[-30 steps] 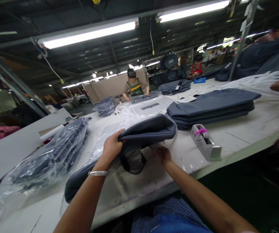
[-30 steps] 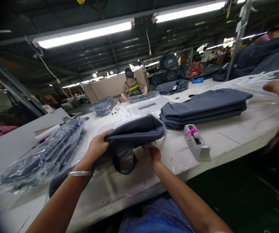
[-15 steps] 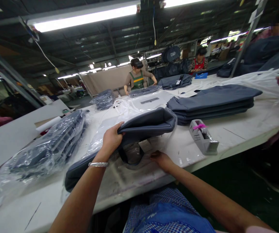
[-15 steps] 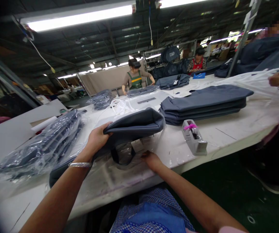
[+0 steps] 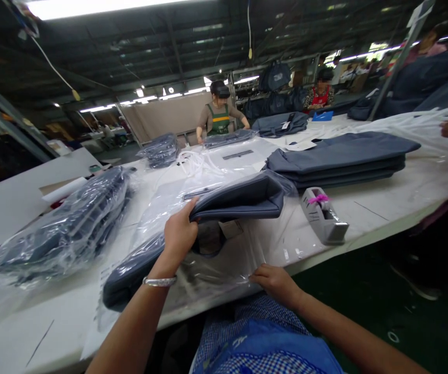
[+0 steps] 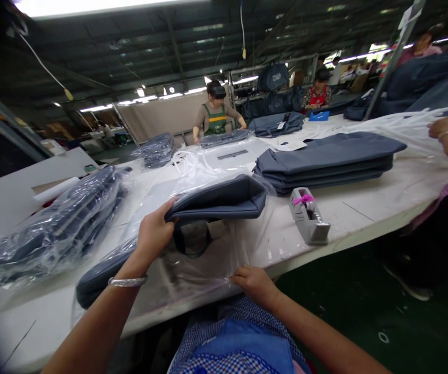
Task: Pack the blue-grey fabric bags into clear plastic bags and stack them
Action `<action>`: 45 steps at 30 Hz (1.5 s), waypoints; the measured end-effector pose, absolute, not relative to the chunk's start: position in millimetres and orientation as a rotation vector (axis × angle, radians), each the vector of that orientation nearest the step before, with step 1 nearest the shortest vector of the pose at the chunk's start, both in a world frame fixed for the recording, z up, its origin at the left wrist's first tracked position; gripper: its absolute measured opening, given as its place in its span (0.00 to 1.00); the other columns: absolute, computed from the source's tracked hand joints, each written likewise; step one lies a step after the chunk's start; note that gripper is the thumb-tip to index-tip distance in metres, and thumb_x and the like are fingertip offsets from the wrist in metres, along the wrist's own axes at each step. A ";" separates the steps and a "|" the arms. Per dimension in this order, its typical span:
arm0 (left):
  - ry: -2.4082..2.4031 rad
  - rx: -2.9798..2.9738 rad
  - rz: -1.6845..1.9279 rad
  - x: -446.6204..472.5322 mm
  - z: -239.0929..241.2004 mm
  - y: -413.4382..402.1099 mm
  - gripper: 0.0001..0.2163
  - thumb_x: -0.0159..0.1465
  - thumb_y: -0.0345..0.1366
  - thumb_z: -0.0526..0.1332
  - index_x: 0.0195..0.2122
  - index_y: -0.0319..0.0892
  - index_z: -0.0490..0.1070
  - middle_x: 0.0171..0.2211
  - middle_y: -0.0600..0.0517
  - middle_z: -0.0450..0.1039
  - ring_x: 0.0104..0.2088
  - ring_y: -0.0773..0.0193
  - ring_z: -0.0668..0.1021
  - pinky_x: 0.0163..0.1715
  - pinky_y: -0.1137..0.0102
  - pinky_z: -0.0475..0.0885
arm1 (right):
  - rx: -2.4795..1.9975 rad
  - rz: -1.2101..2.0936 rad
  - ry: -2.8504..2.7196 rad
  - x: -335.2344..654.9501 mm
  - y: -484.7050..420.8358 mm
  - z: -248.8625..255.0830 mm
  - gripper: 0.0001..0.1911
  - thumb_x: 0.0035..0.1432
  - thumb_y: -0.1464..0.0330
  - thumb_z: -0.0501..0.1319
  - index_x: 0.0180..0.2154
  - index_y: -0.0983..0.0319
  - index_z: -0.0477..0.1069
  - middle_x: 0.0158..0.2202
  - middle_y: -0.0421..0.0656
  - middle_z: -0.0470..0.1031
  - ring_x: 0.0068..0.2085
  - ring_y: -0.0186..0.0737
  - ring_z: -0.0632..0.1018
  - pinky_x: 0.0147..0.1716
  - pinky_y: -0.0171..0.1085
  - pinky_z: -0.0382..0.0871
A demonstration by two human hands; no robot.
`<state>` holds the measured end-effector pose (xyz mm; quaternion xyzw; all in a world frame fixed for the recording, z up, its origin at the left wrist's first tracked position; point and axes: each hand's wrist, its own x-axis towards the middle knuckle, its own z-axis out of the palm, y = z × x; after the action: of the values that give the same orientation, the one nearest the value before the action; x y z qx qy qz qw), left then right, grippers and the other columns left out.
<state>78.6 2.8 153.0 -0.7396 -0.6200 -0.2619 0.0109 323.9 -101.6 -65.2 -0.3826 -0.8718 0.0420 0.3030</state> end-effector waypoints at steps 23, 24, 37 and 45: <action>-1.320 -2.796 -0.655 52.2 13.6 -69.1 0.33 0.65 0.29 0.59 0.70 0.50 0.51 0.59 0.48 0.71 0.57 0.58 0.75 0.55 0.63 0.74 | -0.816 2.099 -0.538 242.2 -115.7 -36.8 0.28 0.51 0.54 0.72 0.49 0.63 0.77 0.52 0.51 0.78 0.50 0.44 0.79 0.47 0.36 0.72; -1.289 -2.773 -0.636 46.6 19.0 -70.7 0.31 0.66 0.29 0.58 0.69 0.49 0.52 0.60 0.48 0.71 0.58 0.59 0.74 0.56 0.63 0.74 | -0.758 2.143 -0.514 232.4 -112.9 -30.0 0.26 0.52 0.56 0.72 0.48 0.64 0.77 0.52 0.51 0.78 0.53 0.44 0.78 0.51 0.37 0.70; -2.329 -1.748 -0.939 -150.9 -6.4 -135.9 0.26 0.68 0.44 0.52 0.68 0.48 0.59 0.66 0.47 0.62 0.65 0.52 0.66 0.63 0.53 0.64 | -0.676 2.381 -0.089 142.9 -89.3 -61.3 0.22 0.39 0.67 0.78 0.38 0.66 0.77 0.44 0.49 0.82 0.50 0.49 0.80 0.57 0.44 0.70; -2.439 -1.665 -1.116 -178.5 -31.8 -154.7 0.23 0.60 0.36 0.54 0.55 0.59 0.74 0.45 0.58 0.81 0.47 0.54 0.82 0.49 0.58 0.78 | -0.758 2.183 -0.071 90.3 -65.9 -85.1 0.21 0.33 0.61 0.78 0.30 0.58 0.74 0.34 0.40 0.82 0.48 0.49 0.81 0.53 0.49 0.73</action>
<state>-178.5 -154.7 -31.8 -0.5274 -0.7726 -0.3534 -0.0075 90.3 -65.9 -85.1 -0.3000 -0.0283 0.8641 0.4032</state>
